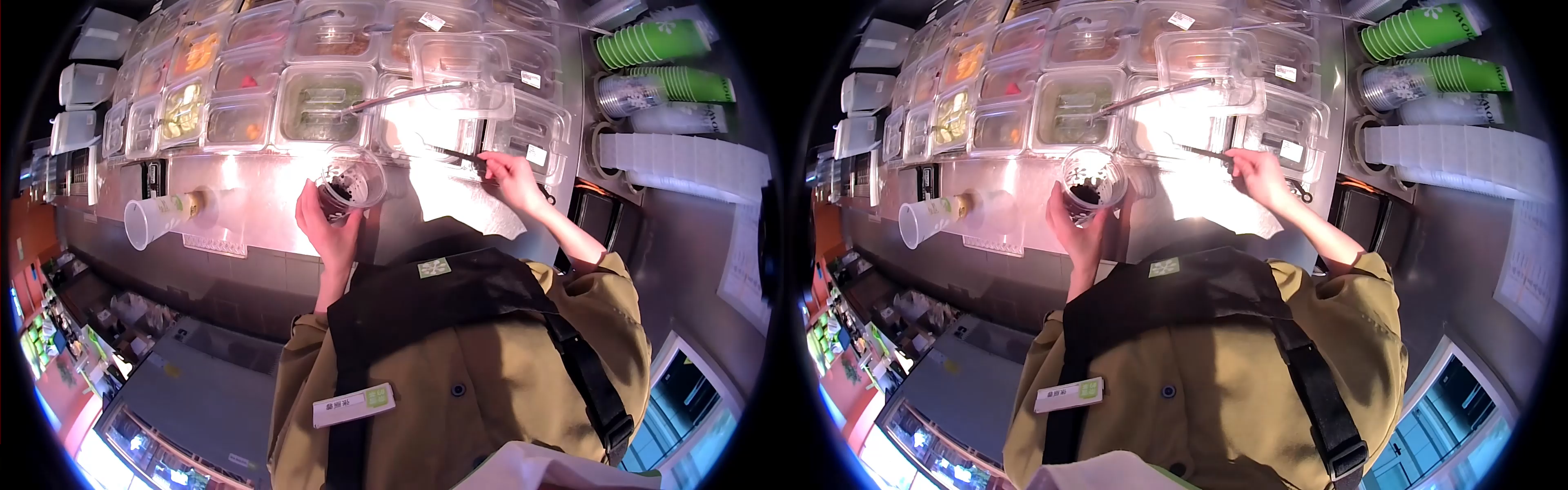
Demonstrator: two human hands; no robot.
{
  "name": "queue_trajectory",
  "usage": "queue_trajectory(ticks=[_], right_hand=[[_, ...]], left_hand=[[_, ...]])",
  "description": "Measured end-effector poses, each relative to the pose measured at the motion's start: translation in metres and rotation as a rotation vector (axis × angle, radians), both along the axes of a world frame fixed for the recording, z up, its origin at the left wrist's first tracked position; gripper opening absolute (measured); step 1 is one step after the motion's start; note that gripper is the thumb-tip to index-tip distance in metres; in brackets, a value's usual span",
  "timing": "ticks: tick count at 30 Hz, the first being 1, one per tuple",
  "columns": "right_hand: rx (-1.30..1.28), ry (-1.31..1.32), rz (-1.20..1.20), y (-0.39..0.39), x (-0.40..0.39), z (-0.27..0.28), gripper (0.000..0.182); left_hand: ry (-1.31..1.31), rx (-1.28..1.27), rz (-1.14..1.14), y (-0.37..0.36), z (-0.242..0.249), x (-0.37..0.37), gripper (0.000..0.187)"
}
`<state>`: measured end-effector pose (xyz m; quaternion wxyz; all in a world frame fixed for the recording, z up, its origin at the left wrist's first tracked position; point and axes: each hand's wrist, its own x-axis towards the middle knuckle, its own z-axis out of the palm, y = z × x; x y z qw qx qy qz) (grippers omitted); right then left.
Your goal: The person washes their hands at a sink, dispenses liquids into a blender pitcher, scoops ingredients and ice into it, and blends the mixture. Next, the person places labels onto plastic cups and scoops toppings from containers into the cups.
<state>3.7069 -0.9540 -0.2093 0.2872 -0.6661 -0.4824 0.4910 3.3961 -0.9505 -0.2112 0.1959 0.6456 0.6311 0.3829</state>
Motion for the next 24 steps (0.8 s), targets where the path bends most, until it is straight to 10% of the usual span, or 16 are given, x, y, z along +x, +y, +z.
queue_trajectory(ticks=[9, 16, 20, 24], right_hand=[[-0.176, 0.391, -0.13, -0.005, 0.023, 0.026, 0.022], [0.979, -0.645, 0.431, -0.014, -0.027, 0.09, 0.034], [0.915, -0.586, 0.454, -0.023, -0.024, 0.098, 0.03], [0.178, 0.047, 0.086, -0.029, -0.021, 0.096, 0.022]], left_hand=[[0.227, 0.091, -0.132, 0.019, 0.002, 0.007, 0.08], [-0.113, -0.11, -0.073, 0.014, 0.013, 0.029, 0.082], [-0.193, -0.039, -0.11, 0.013, 0.004, 0.03, 0.082], [-0.277, -0.054, -0.133, 0.014, -0.003, 0.032, 0.082]])
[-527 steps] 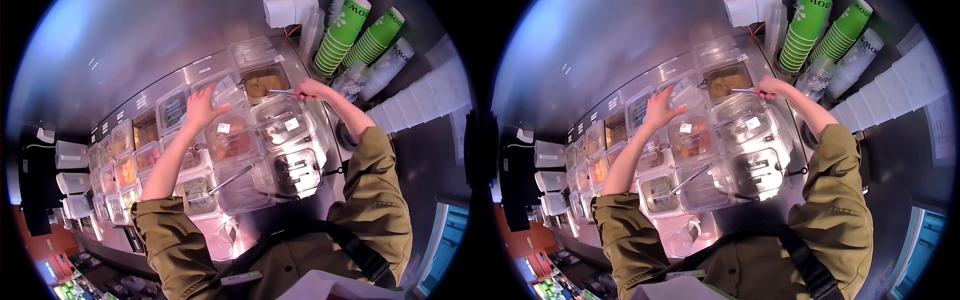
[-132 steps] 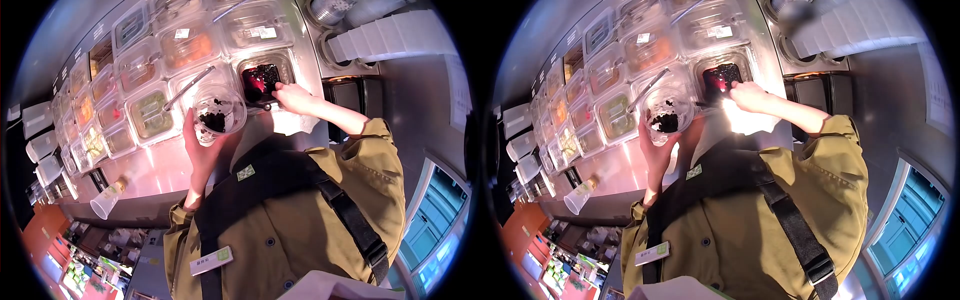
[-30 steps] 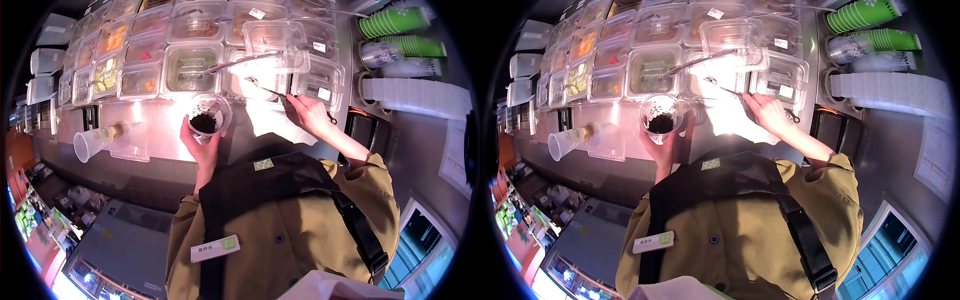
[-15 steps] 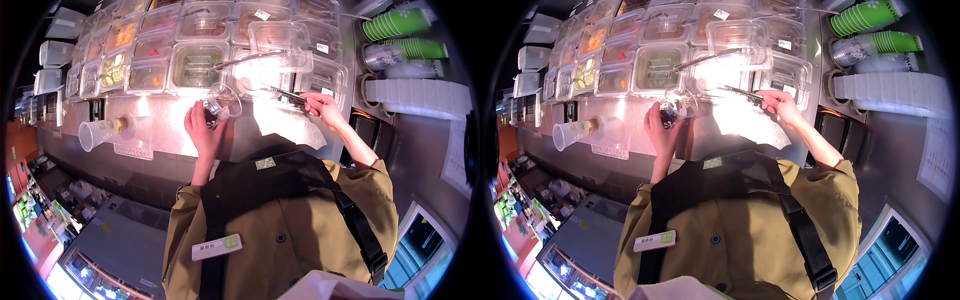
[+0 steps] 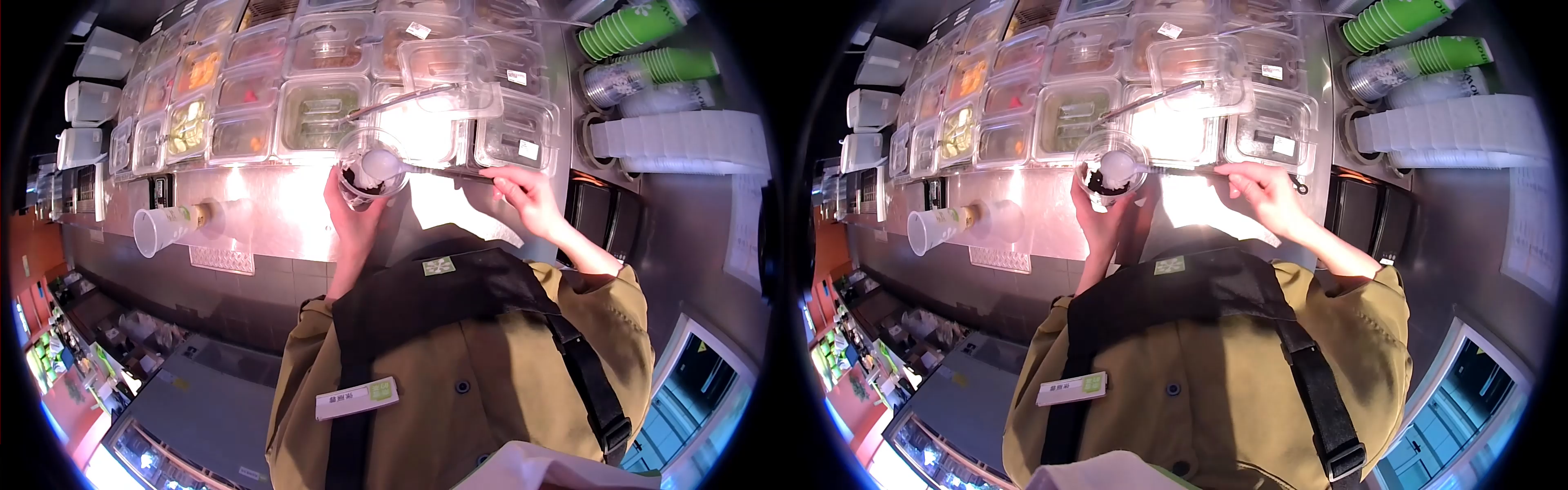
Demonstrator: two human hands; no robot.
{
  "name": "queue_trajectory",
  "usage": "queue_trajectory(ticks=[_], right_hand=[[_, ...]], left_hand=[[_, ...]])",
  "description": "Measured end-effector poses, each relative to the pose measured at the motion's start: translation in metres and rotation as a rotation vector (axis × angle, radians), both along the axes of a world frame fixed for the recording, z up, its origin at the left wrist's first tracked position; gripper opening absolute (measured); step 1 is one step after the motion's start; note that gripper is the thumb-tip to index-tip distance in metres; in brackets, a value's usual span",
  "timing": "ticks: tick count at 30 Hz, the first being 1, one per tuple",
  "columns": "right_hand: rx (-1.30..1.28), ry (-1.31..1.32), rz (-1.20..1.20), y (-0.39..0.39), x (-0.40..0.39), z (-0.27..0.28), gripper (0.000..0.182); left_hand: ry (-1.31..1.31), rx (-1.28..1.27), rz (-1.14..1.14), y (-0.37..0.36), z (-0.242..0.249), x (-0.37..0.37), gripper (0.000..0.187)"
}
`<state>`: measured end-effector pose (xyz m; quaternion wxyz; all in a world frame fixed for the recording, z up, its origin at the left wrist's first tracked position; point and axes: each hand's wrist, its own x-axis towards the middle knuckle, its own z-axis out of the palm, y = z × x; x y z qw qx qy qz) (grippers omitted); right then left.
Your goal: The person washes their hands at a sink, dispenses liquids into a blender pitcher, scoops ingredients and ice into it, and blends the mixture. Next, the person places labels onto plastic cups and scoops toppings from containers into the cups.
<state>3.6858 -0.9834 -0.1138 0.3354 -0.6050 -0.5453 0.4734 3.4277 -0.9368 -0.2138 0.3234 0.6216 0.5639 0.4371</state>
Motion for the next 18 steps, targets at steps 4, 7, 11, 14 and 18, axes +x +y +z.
queue_trajectory(ticks=[4, 7, 11, 14, 18], right_hand=[[-0.265, 0.402, -0.215, -0.001, 0.026, -0.004, 0.022], [-0.02, -0.142, -0.151, -0.005, 0.042, -0.006, 0.022], [0.343, -1.03, 0.269, 0.002, 0.037, -0.039, 0.038], [0.507, -1.093, 0.392, 0.019, 0.024, -0.051, 0.03], [0.616, -0.97, 0.119, 0.054, 0.032, -0.052, 0.027]], left_hand=[[-0.202, -0.111, -0.015, 0.004, -0.003, -0.002, 0.083], [-0.392, -0.18, 0.034, 0.003, 0.0, -0.006, 0.083], [-0.528, -0.164, 0.075, 0.001, -0.008, -0.028, 0.083], [-0.506, -0.103, 0.125, -0.002, -0.001, -0.043, 0.083], [-0.497, 0.018, 0.186, -0.014, 0.009, -0.061, 0.087]])
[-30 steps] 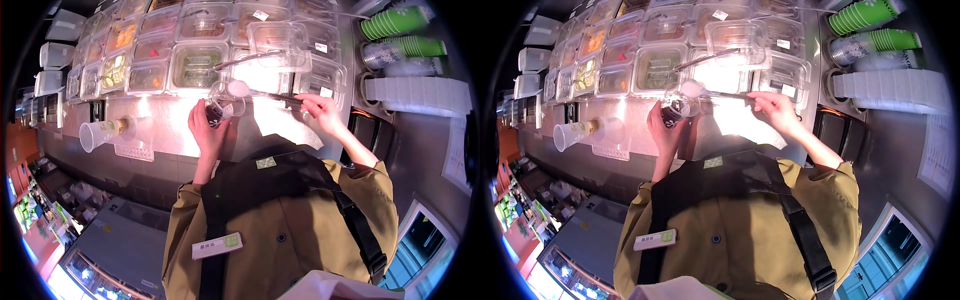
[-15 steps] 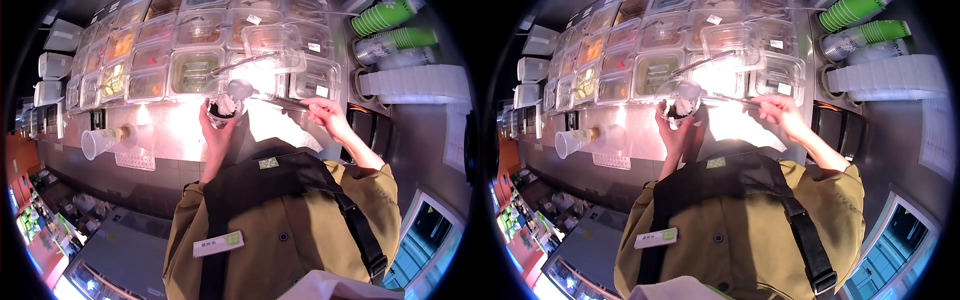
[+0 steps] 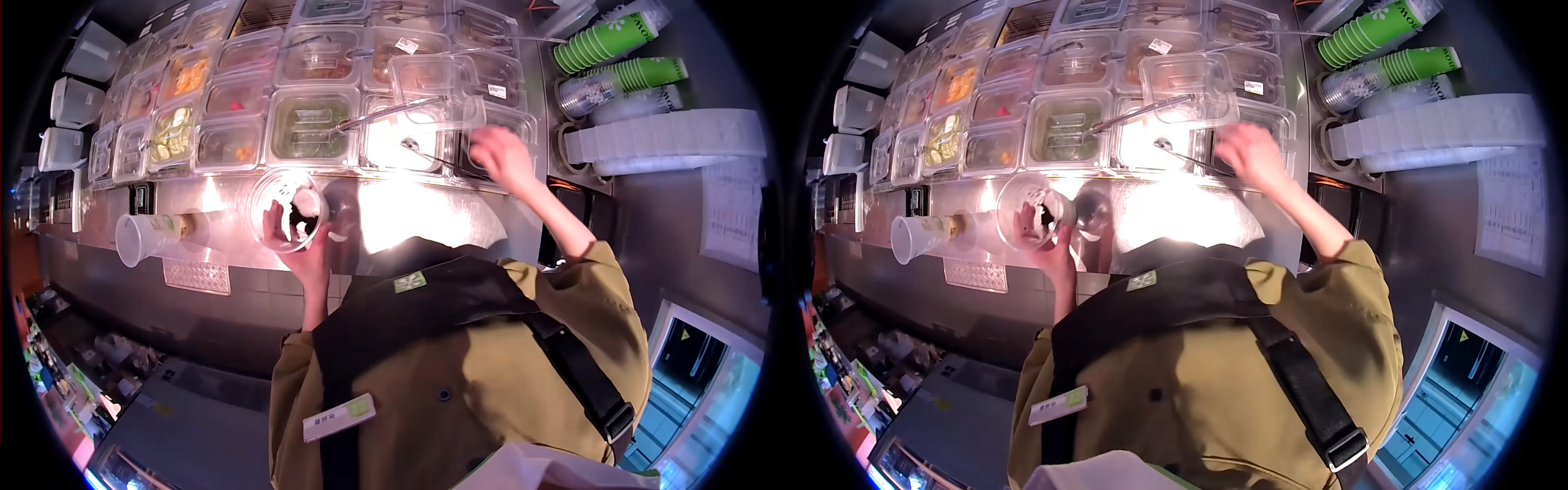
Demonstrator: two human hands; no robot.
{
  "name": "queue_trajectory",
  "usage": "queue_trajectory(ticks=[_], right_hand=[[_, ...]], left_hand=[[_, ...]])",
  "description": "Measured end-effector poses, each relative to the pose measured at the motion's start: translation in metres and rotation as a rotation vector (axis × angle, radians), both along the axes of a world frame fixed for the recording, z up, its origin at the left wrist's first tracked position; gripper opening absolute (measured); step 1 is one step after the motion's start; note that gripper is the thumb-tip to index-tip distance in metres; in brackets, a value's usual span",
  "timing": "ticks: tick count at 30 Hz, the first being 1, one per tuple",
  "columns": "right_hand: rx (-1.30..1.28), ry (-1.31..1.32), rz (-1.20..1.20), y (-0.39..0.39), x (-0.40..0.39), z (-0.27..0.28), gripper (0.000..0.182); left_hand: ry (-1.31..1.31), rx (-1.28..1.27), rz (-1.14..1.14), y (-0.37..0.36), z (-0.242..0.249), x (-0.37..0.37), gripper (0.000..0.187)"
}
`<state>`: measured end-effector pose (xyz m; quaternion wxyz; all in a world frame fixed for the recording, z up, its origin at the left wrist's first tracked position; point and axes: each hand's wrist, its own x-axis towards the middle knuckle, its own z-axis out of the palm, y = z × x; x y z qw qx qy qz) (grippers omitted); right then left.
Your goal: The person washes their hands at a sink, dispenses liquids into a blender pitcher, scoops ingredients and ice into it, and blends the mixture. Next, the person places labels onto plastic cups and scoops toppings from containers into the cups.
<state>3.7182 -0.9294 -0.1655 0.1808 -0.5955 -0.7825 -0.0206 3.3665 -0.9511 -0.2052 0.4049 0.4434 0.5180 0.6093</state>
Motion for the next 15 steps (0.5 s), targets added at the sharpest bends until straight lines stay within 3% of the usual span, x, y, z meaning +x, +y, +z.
queue_trajectory(ticks=[3, 6, 9, 12, 15], right_hand=[[-0.075, 0.059, -0.567, 0.049, 0.032, -0.036, 0.028], [-0.379, 0.308, -0.62, 0.082, 0.06, -0.056, 0.03], [-0.488, 0.59, -0.479, 0.089, 0.082, -0.074, 0.03], [-0.273, 0.244, -0.613, 0.083, 0.053, -0.068, 0.029], [-0.49, 0.362, -0.616, 0.091, 0.044, -0.069, 0.034]], left_hand=[[0.021, 0.019, 0.066, -0.014, 0.008, -0.012, 0.085], [0.17, 0.123, 0.125, -0.033, 0.012, -0.026, 0.076], [0.195, 0.074, 0.231, -0.059, 0.015, -0.031, 0.075], [0.111, 0.024, 0.303, -0.077, 0.004, -0.026, 0.074], [0.039, 0.007, 0.347, -0.087, 0.011, -0.011, 0.073]])
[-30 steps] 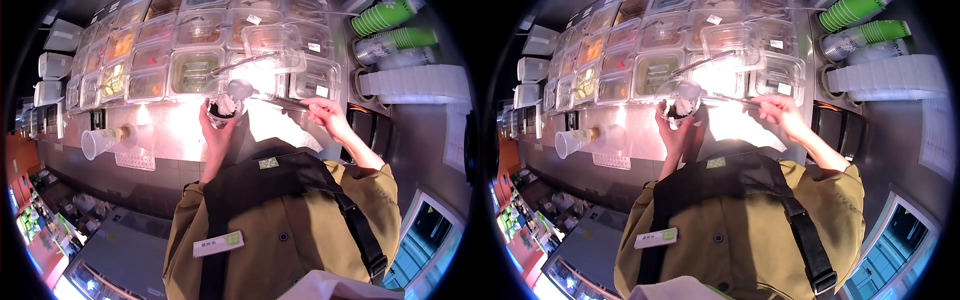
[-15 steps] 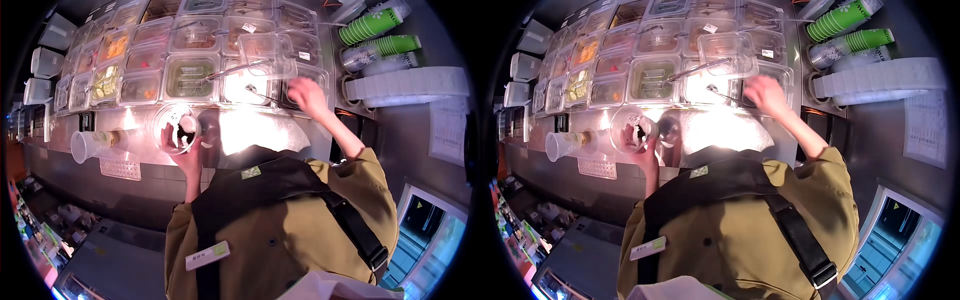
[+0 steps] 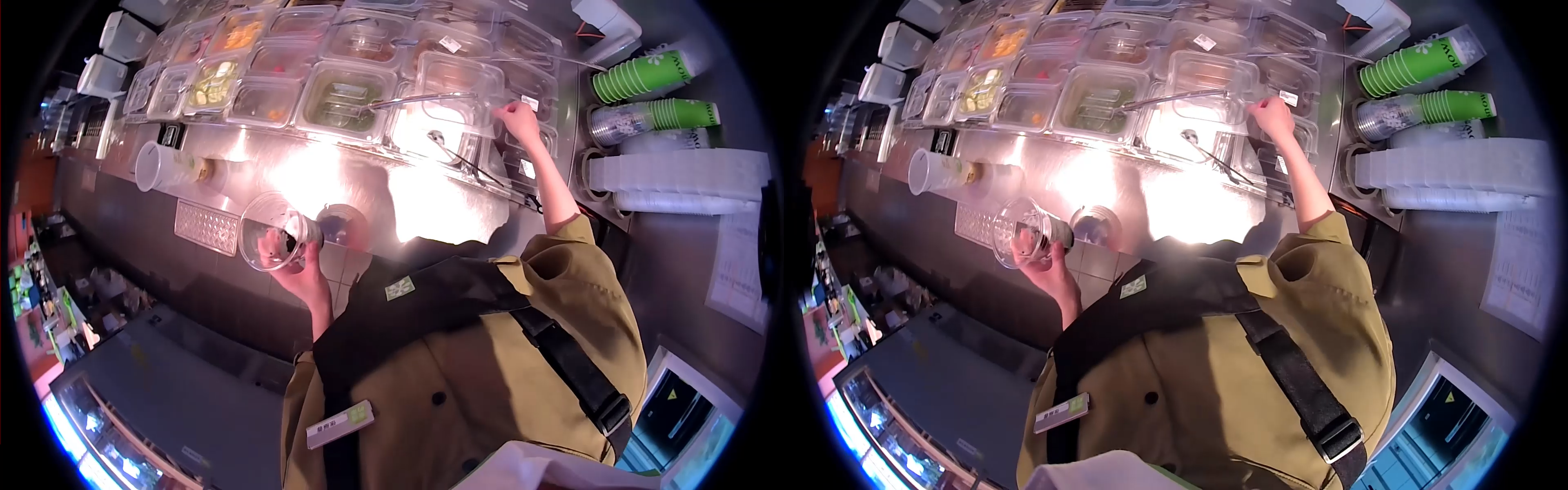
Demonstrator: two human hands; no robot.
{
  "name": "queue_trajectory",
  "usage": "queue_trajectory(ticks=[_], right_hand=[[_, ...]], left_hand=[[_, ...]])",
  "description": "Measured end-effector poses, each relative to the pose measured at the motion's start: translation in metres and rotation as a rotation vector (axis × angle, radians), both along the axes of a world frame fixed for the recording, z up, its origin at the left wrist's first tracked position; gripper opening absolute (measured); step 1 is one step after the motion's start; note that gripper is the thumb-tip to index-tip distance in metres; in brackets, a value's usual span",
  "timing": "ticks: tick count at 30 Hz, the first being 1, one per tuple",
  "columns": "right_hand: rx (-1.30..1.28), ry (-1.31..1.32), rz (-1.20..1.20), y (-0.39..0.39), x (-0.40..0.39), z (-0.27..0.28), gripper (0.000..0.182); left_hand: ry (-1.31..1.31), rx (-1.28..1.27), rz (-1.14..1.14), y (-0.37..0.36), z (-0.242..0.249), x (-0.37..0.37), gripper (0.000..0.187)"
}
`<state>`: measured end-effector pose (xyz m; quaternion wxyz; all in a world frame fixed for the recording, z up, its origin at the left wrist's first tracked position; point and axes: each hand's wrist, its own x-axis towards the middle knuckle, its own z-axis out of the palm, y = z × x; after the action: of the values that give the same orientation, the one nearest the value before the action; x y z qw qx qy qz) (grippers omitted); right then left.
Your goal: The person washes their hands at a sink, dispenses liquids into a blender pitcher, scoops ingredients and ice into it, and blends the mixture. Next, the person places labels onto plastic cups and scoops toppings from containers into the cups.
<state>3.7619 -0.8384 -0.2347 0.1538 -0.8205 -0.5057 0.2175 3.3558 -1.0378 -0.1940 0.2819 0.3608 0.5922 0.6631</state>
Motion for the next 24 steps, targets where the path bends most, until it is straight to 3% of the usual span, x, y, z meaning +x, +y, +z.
queue_trajectory(ticks=[1, 4, 7, 16, 20, 24], right_hand=[[-0.033, 0.045, 0.013, 0.002, -0.004, 0.004, 0.038], [0.164, -0.231, 0.057, -0.01, -0.025, 0.01, 0.036], [0.21, -0.168, 0.016, -0.008, -0.029, 0.003, 0.036], [0.183, 0.214, 0.148, -0.05, -0.061, 0.021, 0.03], [0.095, 0.752, 0.064, -0.059, -0.051, 0.026, 0.02], [0.122, 0.784, 0.088, -0.065, -0.068, 0.02, 0.018]], left_hand=[[-0.002, 0.035, 0.001, -0.001, 0.001, 0.003, 0.073], [-0.04, 0.026, -0.025, -0.003, 0.01, 0.009, 0.076], [-0.051, 0.026, -0.015, -0.007, 0.013, 0.013, 0.076], [-0.041, 0.02, 0.029, -0.019, 0.014, 0.008, 0.076], [-0.017, 0.0, 0.042, -0.021, 0.019, 0.008, 0.076], [-0.039, 0.003, 0.024, -0.024, 0.012, 0.006, 0.076]])
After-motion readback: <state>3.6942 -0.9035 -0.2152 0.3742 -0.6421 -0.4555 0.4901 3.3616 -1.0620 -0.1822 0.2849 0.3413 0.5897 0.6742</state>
